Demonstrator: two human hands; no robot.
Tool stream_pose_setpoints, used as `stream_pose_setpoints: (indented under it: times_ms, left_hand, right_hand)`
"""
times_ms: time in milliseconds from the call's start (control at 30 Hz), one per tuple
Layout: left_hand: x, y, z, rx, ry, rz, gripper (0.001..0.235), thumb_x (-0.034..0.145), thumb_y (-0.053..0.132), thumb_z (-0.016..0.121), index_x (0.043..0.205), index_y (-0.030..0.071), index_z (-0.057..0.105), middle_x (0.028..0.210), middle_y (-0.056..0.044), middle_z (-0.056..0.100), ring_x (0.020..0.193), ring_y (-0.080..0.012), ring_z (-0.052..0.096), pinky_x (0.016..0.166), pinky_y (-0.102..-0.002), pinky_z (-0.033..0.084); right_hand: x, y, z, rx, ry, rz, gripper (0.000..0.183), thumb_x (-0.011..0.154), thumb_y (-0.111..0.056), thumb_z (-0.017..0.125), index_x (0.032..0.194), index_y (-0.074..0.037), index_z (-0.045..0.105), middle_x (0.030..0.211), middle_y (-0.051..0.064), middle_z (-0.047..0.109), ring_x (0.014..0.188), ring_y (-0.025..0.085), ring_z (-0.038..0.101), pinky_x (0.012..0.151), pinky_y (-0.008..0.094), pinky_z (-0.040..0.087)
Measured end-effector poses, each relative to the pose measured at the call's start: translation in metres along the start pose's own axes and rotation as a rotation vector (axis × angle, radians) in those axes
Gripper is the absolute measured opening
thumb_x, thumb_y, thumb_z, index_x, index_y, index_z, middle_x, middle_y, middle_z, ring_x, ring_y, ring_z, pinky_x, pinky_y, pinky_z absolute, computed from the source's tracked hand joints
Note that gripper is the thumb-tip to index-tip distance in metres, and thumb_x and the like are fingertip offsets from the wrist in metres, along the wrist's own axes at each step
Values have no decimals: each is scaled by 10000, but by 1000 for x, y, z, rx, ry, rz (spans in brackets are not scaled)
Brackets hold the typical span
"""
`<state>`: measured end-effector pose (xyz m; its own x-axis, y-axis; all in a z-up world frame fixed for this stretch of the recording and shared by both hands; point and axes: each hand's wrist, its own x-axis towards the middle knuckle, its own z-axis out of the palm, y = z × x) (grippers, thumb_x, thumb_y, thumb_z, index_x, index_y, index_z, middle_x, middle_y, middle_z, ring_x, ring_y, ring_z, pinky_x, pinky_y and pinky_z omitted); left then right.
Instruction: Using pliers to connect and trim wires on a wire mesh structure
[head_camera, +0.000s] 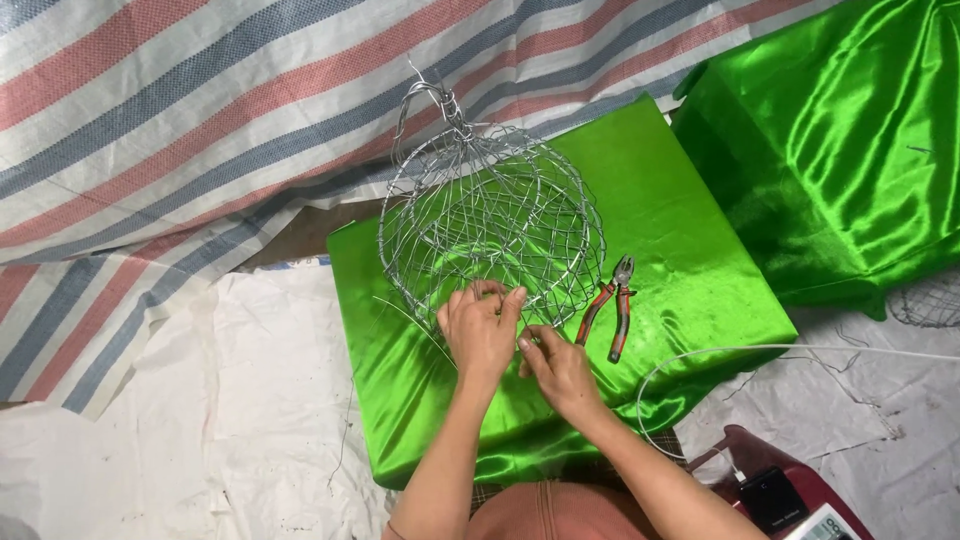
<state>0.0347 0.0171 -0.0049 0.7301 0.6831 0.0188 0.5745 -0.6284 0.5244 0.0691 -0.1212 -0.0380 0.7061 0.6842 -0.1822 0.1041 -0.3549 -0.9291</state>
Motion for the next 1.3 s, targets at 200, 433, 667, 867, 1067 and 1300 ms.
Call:
stream_pose_setpoints:
  times_ms: [200, 433, 667, 867, 1067, 1300]
  left_hand:
    - [3, 5, 0, 5, -23, -73, 530, 974, 572, 539, 629, 215, 724, 1065, -4, 733, 1025, -228, 589, 1011, -420, 333]
    - [1, -1, -10, -57, -47, 23, 515, 982, 574, 531, 690, 207, 742, 1152, -8, 715, 1052, -252, 580, 1046, -465, 317]
    - [-19, 19, -63, 120, 29, 109, 354, 1015, 398, 541, 958, 139, 775, 1216, -123, 676, 1140, -298, 592, 1021, -488, 410]
    - [0, 41, -92, 199, 330, 412, 176, 909, 202, 692, 1016, 79, 757, 1337, -212, 543, 1260, -399, 457, 1072, -546, 385]
    - [24, 26, -63, 122, 398, 426, 271, 906, 295, 714, 1097, 106, 681, 1440, -244, 430, 1334, -447, 386, 1102, -616, 348]
    - [46, 37, -56, -181, 370, 106, 472, 893, 418, 741, 1199, 107, 561, 1308, -159, 478, 1190, -330, 478, 1009, -519, 421]
  right_hand:
    - [5, 10, 6, -8, 20, 0, 238, 1045, -255, 570, 1117, -65, 695, 615, 80, 763, 610, 246, 760, 636, 354, 578]
    - [-2, -9, -6, 55, -34, 19, 296, 1034, -186, 592, 1273, -19, 643, 729, 135, 789, 549, 226, 675, 561, 336, 543]
    - [-10, -15, -25, 24, 159, -79, 282, 966, -79, 644, 1243, -58, 692, 738, 132, 791, 589, 221, 703, 577, 341, 556]
    - [-5, -7, -21, 142, 334, -199, 248, 935, -24, 658, 1168, -66, 735, 787, 155, 792, 693, 258, 750, 653, 385, 604]
    - [7, -2, -18, -114, 464, -370, 308, 903, -58, 681, 1210, -65, 701, 1223, 181, 622, 1180, 365, 598, 998, 500, 489]
    - [4, -11, -16, -73, 401, -366, 275, 915, -25, 641, 1178, -62, 709, 1262, 195, 578, 1246, 385, 577, 1050, 543, 478]
